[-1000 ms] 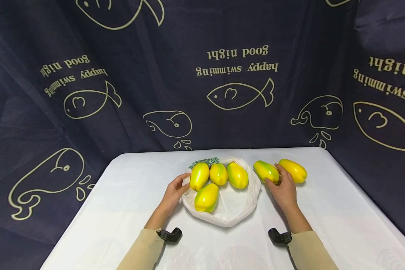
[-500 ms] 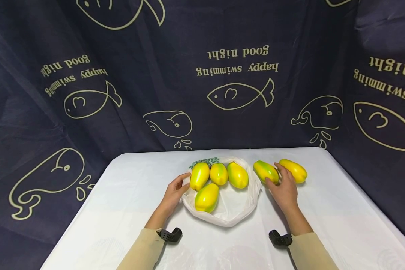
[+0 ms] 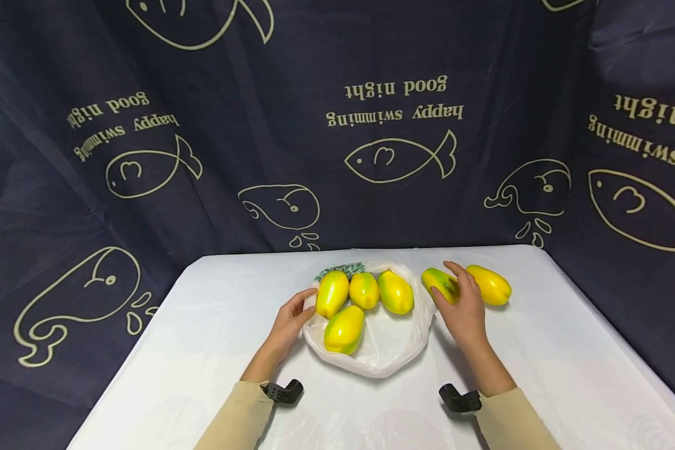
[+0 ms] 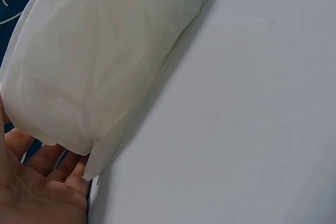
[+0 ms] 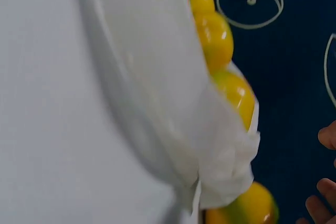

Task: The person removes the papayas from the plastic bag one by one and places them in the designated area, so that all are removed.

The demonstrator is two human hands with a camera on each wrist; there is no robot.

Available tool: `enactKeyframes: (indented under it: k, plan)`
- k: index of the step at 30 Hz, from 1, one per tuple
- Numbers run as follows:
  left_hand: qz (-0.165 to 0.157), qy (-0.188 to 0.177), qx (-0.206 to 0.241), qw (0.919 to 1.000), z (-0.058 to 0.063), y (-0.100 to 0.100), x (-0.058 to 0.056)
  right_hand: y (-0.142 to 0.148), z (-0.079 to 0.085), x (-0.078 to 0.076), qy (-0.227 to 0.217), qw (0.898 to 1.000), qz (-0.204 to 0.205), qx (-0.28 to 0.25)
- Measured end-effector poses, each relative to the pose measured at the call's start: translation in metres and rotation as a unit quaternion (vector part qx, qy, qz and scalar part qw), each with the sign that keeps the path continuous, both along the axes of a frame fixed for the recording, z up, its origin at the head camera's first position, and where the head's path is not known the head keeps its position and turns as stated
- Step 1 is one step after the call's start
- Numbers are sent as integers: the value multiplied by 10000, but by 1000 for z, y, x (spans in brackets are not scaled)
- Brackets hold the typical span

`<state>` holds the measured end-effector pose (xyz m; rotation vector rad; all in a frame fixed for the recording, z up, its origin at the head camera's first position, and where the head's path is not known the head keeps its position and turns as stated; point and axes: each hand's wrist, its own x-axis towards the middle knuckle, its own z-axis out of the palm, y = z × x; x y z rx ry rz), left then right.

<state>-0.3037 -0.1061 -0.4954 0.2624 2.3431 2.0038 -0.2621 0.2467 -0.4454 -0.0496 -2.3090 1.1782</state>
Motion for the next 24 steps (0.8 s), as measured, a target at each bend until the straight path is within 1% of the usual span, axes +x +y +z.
enactKeyframes:
  k: [3, 6, 10, 14, 18, 24]
  plan:
    - [-14, 23, 4, 10000, 0, 0, 0, -8, 4, 2, 142, 9996, 203, -121]
    - [8, 19, 5, 10000, 0, 0, 0, -16, 5, 4, 292, 9986, 427, -124]
    - [-16, 23, -3, 10000, 0, 1, 0, -26, 4, 6, 364, 9969, 688, -93]
    - [-43, -8, -5, 10000, 1, 2, 1, -33, 1, 6, 276, 9950, 943, -195]
    - [-17, -18, -17, 10000, 1, 2, 1, -37, -4, 3, 158, 9928, 1170, -220]
    - [-50, 29, 56, 10000, 2, 1, 1, -42, -11, -4, -139, 9908, 1322, -233]
